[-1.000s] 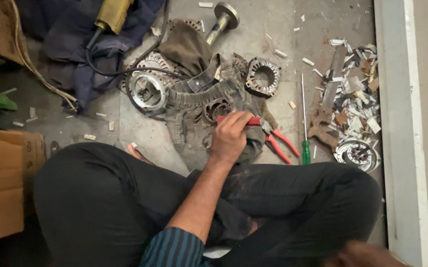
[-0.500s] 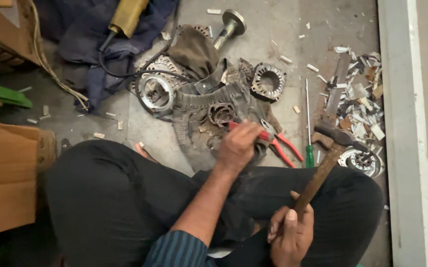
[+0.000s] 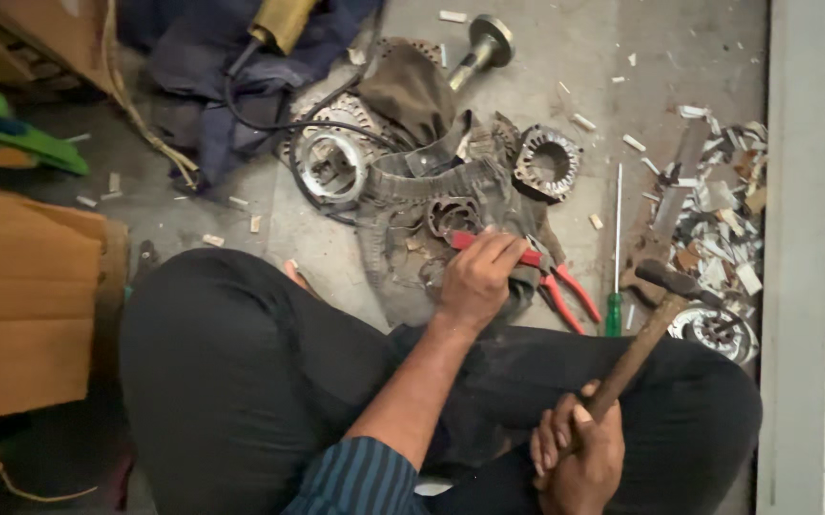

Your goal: The person sits on the floor and uses a hammer and a red punch to drive components out of scrap motor housings, working one part at a time. They reposition the housings on a rag, knock pieces loose, and set freed parts aside among the scrap.

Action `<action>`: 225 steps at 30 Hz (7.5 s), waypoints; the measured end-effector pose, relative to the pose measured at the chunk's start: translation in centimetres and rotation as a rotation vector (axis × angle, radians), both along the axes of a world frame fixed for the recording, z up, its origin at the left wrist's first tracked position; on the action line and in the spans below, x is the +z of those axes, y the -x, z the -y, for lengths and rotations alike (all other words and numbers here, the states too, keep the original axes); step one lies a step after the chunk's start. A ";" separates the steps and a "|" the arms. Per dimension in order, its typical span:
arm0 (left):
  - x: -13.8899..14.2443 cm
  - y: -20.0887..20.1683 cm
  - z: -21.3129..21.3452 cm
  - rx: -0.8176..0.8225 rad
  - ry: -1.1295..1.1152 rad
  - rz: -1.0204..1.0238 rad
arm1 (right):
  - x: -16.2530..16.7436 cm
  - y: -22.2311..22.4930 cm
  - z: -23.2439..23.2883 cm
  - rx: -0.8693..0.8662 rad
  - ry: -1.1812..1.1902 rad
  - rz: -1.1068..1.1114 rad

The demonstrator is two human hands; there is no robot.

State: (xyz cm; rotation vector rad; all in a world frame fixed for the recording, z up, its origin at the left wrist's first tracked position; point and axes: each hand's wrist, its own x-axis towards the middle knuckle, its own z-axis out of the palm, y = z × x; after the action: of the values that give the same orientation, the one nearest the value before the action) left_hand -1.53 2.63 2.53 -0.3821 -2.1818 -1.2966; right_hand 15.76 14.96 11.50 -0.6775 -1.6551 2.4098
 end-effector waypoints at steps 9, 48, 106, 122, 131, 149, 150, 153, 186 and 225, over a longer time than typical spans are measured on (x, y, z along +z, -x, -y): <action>-0.7 0.2 0.1 0.033 -0.016 0.029 | -0.7 0.0 0.1 0.039 -0.055 0.030; 0.5 0.0 1.5 0.075 -0.306 0.210 | -2.3 0.3 -0.1 0.028 -0.047 0.374; -2.3 -0.4 0.6 0.003 -0.004 0.064 | -3.3 -0.3 -4.1 0.058 0.117 -0.161; -1.3 -0.4 1.4 0.026 -0.061 0.060 | -2.1 0.7 0.5 0.153 -0.112 0.195; -1.1 -0.1 1.2 0.053 -0.132 0.073 | -3.1 0.1 0.9 0.213 -0.142 0.296; -0.7 -0.2 0.3 -0.012 -0.135 0.122 | -1.2 -0.5 -3.1 0.181 -0.977 -0.373; -0.6 -0.3 0.4 0.008 -0.095 0.116 | -3.1 -0.4 -2.1 0.134 -1.258 -0.288; -0.3 0.0 0.5 0.011 -0.067 0.071 | -6.3 -0.4 -0.9 -0.017 -0.163 0.361; -1.5 -0.2 1.0 0.040 0.066 0.011 | 0.0 1.7 1.9 0.013 0.018 0.094; -0.2 0.4 1.2 0.059 -0.038 0.069 | 0.9 -2.1 -8.6 0.314 0.117 -0.551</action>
State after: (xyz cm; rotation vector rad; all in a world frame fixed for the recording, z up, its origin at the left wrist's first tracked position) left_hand -1.91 1.43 2.32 -0.2599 -2.2050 -1.3345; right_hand 17.91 23.60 12.38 0.2518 -1.4711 2.5835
